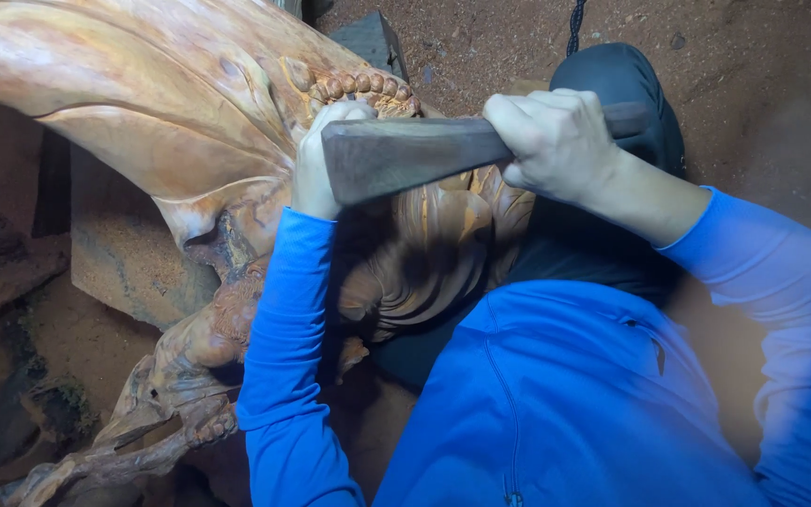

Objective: Carving intricate details into a large wooden sculpture using a power carving tool, chisel, and mallet.

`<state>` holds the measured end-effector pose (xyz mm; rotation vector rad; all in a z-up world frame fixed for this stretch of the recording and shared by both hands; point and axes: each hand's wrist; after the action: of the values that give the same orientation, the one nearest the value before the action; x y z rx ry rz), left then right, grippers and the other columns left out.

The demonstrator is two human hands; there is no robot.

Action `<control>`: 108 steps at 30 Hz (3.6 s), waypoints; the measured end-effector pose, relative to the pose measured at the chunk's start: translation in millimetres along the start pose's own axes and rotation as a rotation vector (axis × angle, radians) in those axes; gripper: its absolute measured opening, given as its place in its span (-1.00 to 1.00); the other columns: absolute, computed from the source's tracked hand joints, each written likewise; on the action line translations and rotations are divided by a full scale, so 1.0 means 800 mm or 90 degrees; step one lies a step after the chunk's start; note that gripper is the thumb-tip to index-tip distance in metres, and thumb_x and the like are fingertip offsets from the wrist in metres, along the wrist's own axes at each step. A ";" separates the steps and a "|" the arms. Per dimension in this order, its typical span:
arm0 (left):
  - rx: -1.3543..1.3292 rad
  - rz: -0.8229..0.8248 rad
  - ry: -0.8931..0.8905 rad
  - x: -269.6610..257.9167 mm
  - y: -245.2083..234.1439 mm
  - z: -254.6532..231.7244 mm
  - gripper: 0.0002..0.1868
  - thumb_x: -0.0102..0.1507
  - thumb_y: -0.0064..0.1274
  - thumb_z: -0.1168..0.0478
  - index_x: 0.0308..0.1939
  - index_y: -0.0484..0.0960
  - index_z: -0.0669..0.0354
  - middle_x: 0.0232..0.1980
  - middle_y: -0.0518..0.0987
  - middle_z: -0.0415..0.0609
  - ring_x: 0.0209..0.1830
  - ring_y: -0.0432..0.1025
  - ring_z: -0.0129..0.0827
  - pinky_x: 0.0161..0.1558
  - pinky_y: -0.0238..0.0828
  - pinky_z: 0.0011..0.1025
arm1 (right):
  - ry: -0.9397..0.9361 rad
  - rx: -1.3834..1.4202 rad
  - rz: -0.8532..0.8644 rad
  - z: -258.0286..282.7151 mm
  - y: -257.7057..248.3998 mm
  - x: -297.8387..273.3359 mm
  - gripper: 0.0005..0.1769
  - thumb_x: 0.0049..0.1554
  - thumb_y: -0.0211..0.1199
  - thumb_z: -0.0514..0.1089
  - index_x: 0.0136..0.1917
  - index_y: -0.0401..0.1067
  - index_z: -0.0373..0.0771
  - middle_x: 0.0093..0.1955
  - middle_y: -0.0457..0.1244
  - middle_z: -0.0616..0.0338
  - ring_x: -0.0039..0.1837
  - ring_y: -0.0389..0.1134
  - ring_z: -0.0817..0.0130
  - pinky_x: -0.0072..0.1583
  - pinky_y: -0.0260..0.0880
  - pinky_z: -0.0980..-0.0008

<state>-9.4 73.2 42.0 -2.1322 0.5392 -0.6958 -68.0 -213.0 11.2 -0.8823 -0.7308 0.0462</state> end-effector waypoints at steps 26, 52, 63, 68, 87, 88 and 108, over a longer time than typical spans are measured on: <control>-0.111 -0.329 -0.216 -0.037 0.032 0.007 -0.92 0.32 0.17 0.40 -0.13 0.61 0.30 0.11 0.65 0.22 0.11 0.55 0.03 0.10 0.55 -0.18 | 0.383 0.252 0.341 -0.106 0.010 -0.091 -0.49 -0.22 0.61 -0.08 -0.01 0.52 -0.19 -0.32 0.38 -0.11 -0.16 0.48 -0.13 -0.24 0.41 0.15; 0.116 -0.187 -0.242 0.027 0.033 -0.038 -0.82 0.20 0.17 0.51 -0.12 0.60 0.42 0.06 0.64 0.23 0.02 0.61 -0.01 0.15 0.53 -0.19 | 0.228 0.398 0.272 -0.161 -0.021 -0.069 -0.58 -0.09 0.47 -0.24 0.02 0.43 -0.38 -0.35 0.36 0.13 -0.48 0.30 0.34 -0.40 0.26 0.34; 0.221 -0.246 -0.217 0.009 0.083 -0.022 -0.92 0.32 0.19 0.28 -0.16 0.71 0.20 0.07 0.69 0.16 0.01 0.60 -0.03 0.20 0.47 -0.22 | -0.230 0.416 0.123 -0.075 0.006 0.001 -0.41 0.20 0.12 0.20 0.20 0.39 -0.38 0.00 0.35 -0.13 -0.11 0.46 0.05 -0.13 0.48 0.16; 0.188 -0.241 -0.239 0.016 0.078 -0.029 -0.92 0.34 0.16 0.28 -0.14 0.70 0.21 0.12 0.67 0.16 0.05 0.58 -0.02 0.20 0.49 -0.22 | -0.167 0.390 0.205 -0.061 0.023 -0.003 -0.29 -0.01 0.38 0.15 0.26 0.33 -0.32 -0.23 0.32 0.02 -0.22 0.46 0.09 -0.18 0.49 0.19; 0.224 -0.257 -0.217 -0.001 0.096 -0.012 -0.91 0.33 0.16 0.22 -0.14 0.73 0.10 0.16 0.67 0.00 0.05 0.59 -0.22 0.26 0.46 -0.32 | -0.182 0.379 0.269 -0.102 0.031 -0.008 -0.52 0.10 0.26 0.14 0.02 0.31 -0.31 -0.38 0.27 -0.01 -0.29 0.44 -0.05 -0.26 0.43 0.15; 0.236 -0.233 -0.209 0.002 0.094 -0.019 -0.86 0.36 0.07 0.22 -0.12 0.71 0.15 0.16 0.66 0.06 0.05 0.59 -0.13 0.25 0.46 -0.26 | -0.201 0.399 0.243 -0.105 0.034 -0.014 -0.51 0.11 0.24 0.15 0.02 0.32 -0.32 -0.36 0.27 -0.02 -0.28 0.43 -0.04 -0.23 0.44 0.14; 0.257 -0.215 -0.127 0.003 0.097 -0.116 -0.76 0.45 -0.15 0.26 -0.13 0.62 0.31 0.21 0.61 0.20 0.20 0.52 0.05 0.39 0.22 0.15 | -0.066 0.432 0.323 -0.168 0.015 -0.071 -0.52 -0.13 0.46 0.07 -0.02 0.44 -0.20 -0.42 0.34 0.11 -0.30 0.48 -0.01 -0.28 0.46 0.12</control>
<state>-77.2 -25.8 28.9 -1.8919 -0.0725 -0.6950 -27.2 -315.9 -84.7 -0.3899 -0.5157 0.7532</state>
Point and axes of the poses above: each hand's wrist, its own x-axis towards the middle knuckle, its own y-axis out of the palm, z = x × y
